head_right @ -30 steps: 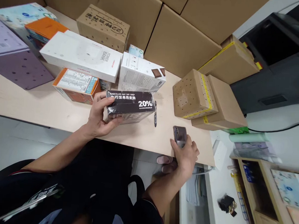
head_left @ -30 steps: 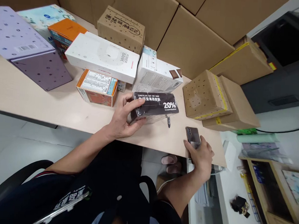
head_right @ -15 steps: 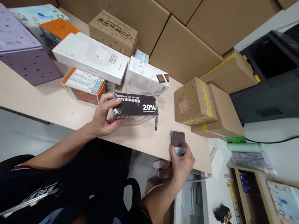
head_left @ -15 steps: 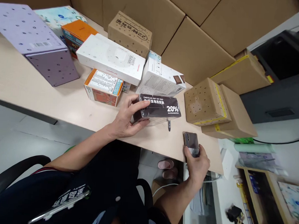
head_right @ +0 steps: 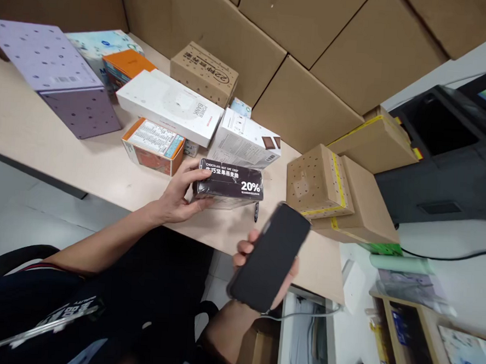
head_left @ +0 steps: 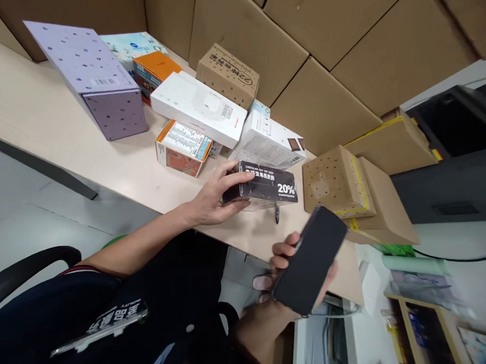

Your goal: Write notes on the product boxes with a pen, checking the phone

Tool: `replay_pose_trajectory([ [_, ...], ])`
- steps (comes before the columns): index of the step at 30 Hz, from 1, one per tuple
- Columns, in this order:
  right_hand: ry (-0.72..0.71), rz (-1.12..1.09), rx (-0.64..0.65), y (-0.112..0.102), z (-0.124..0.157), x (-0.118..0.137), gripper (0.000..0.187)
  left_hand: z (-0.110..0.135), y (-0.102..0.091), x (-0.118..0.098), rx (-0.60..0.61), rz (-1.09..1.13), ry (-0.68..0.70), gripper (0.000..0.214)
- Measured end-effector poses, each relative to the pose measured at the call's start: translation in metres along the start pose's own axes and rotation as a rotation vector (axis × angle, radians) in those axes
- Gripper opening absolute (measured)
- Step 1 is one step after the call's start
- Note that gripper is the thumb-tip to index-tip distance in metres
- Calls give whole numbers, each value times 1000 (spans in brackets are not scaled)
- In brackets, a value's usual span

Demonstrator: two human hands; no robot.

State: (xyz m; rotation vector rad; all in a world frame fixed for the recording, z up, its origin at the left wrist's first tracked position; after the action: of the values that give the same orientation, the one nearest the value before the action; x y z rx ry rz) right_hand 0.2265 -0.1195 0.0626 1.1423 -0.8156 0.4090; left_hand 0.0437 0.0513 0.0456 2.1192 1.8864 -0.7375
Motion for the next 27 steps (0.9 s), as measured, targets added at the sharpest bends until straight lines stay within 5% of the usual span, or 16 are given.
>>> replay_pose_trajectory([
  [6, 299, -55, 319, 74, -3, -26, 63, -1, -1, -2, -14, 39, -20, 60],
  [11, 308, -97, 444, 105, -14, -20, 61, 0, 0, -1, -34, 62, -7, 54],
  [18, 375, 16, 395, 114, -16, -15, 64, 0, -1, -2, -31, 97, 8, 57],
  [27, 236, 73, 203, 115, -17, -15, 62, -1, -3, -4, 7, 90, -9, 55],
])
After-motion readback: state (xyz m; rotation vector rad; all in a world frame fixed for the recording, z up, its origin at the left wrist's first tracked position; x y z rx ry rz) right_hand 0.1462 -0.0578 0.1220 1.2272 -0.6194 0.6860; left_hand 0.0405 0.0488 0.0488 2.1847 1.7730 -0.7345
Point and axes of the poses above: each hand's wrist, its own z-axis away from the middle knuckle, its own y-axis out of the palm, x = y × z, the point moved 3 cm from there along -z, towards the middle knuckle, and after that the axes turned 3 degrees about -y, right-handed, at the moved point
